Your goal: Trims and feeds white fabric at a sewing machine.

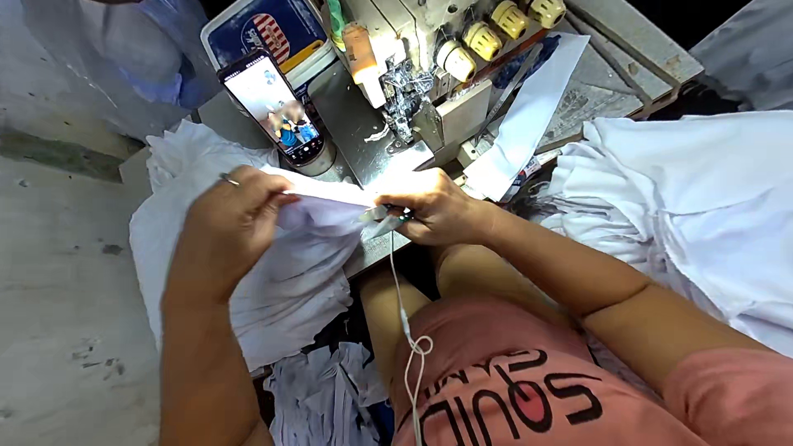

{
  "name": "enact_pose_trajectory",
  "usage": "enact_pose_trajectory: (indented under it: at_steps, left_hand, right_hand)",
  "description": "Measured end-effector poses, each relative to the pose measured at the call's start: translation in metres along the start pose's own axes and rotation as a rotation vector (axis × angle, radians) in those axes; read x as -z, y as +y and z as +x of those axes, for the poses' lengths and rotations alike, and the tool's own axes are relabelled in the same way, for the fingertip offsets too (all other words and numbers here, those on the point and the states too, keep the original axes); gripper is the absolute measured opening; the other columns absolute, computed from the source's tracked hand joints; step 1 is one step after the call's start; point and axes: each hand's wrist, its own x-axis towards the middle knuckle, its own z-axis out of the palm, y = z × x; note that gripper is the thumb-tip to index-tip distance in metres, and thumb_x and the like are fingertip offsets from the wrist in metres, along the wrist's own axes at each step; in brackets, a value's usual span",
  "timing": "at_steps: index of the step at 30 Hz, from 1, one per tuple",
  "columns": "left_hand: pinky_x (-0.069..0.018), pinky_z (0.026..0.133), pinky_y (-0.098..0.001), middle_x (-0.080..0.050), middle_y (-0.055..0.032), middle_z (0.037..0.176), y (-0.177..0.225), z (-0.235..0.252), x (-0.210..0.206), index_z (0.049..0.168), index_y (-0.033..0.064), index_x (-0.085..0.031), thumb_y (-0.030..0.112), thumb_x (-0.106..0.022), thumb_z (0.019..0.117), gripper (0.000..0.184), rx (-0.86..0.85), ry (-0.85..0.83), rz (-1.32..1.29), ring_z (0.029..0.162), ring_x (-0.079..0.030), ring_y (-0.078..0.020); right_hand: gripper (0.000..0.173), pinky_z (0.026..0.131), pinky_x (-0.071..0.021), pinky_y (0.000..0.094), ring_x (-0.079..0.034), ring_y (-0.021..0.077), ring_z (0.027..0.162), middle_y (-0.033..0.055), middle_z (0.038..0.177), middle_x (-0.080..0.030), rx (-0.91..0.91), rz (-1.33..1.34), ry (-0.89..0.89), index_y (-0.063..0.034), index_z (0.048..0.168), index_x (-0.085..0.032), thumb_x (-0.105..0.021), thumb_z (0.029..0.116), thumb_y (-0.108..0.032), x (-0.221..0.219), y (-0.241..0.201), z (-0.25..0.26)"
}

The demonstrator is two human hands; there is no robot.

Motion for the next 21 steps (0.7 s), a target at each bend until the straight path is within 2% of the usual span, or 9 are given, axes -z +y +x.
enact_pose_trajectory:
  at_steps: [3,5,7,10,13,15,17,21]
  left_hand:
    - [-0.0508,0.095,-0.0390,-0.067,-0.0232,0.107,0.000,-0.002,0.027,0.112,-0.0059,-0.065,0.016,-0.053,0.1074,0.025,-0.045,0.152,0.058,0.105,-0.065,-0.0273]
    - [-0.0492,0.097,-0.0337,-0.067,-0.0208,0.107,0.004,-0.002,0.030,0.112,-0.0052,-0.065,0.016,-0.054,0.1076,0.024,-0.075,0.242,0.043,0.109,-0.064,-0.0222]
    - [-0.0499,0.094,-0.0373,-0.067,-0.0255,0.103,0.013,-0.001,0.015,0.108,-0.0097,-0.064,0.012,-0.056,0.1059,0.023,-0.046,0.228,0.028,0.103,-0.065,-0.0284]
    - [-0.0552,0.091,-0.0417,-0.069,-0.0267,0.102,0.010,-0.013,-0.027,0.116,-0.0110,-0.063,0.012,-0.061,0.1021,0.027,0.024,0.199,0.032,0.097,-0.069,-0.0329]
    - [-0.0544,0.085,-0.0347,-0.068,-0.0246,0.094,0.009,-0.027,-0.055,0.108,-0.0088,-0.065,0.011,-0.065,0.1009,0.020,-0.065,0.315,0.042,0.091,-0.069,-0.0298]
    - [-0.0553,0.089,-0.0327,-0.070,-0.0216,0.094,0.006,-0.031,-0.063,0.100,-0.0062,-0.064,0.009,-0.066,0.1003,0.015,-0.145,0.385,0.044,0.096,-0.070,-0.0271]
    - [-0.0552,0.092,-0.0328,-0.070,-0.0199,0.095,0.001,-0.034,-0.067,0.098,-0.0041,-0.062,0.009,-0.066,0.1000,0.014,-0.197,0.426,0.043,0.099,-0.071,-0.0260]
    - [-0.0545,0.095,-0.0330,-0.067,-0.0169,0.096,-0.002,-0.040,-0.073,0.098,-0.0012,-0.059,0.008,-0.067,0.0995,0.012,-0.238,0.473,0.049,0.101,-0.069,-0.0241]
  right_hand:
    - [0.020,0.052,-0.0398,0.0270,-0.053,0.0141,0.061,0.0082,0.068,-0.055,0.082,0.087,0.066,0.0033,0.085,-0.070,-0.056,0.0915,-0.008,0.009,-0.021,0.021]
    - [0.020,0.053,-0.0382,0.0258,-0.052,0.0137,0.062,0.0086,0.069,-0.054,0.112,0.102,0.091,0.0041,0.085,-0.069,-0.055,0.0928,-0.008,0.015,-0.027,0.026]
    - [0.021,0.051,-0.0394,0.0279,-0.054,0.0153,0.060,0.0084,0.069,-0.056,0.100,0.025,0.057,0.0022,0.085,-0.070,-0.054,0.0924,-0.009,0.014,-0.017,0.016]
    - [0.020,0.048,-0.0409,0.0319,-0.057,0.0190,0.058,0.0088,0.067,-0.058,0.063,-0.113,-0.010,0.0000,0.085,-0.072,-0.056,0.0902,-0.010,0.008,0.003,-0.016]
    - [0.021,0.050,-0.0409,0.0300,-0.056,0.0180,0.059,0.0093,0.069,-0.058,0.039,-0.133,-0.027,0.0004,0.089,-0.074,-0.055,0.0920,-0.010,0.008,0.006,-0.037]
    - [0.021,0.051,-0.0418,0.0300,-0.057,0.0180,0.060,0.0095,0.070,-0.060,0.035,-0.160,-0.032,-0.0002,0.091,-0.075,-0.056,0.0912,-0.010,0.009,0.006,-0.042]
    - [0.021,0.051,-0.0416,0.0289,-0.056,0.0164,0.060,0.0077,0.070,-0.059,0.032,-0.182,-0.036,-0.0020,0.091,-0.076,-0.058,0.0877,-0.012,0.008,0.006,-0.045]
    - [0.023,0.052,-0.0430,0.0296,-0.058,0.0173,0.061,0.0089,0.072,-0.061,0.019,-0.137,-0.049,-0.0014,0.094,-0.076,-0.056,0.0892,-0.010,0.004,0.009,-0.051]
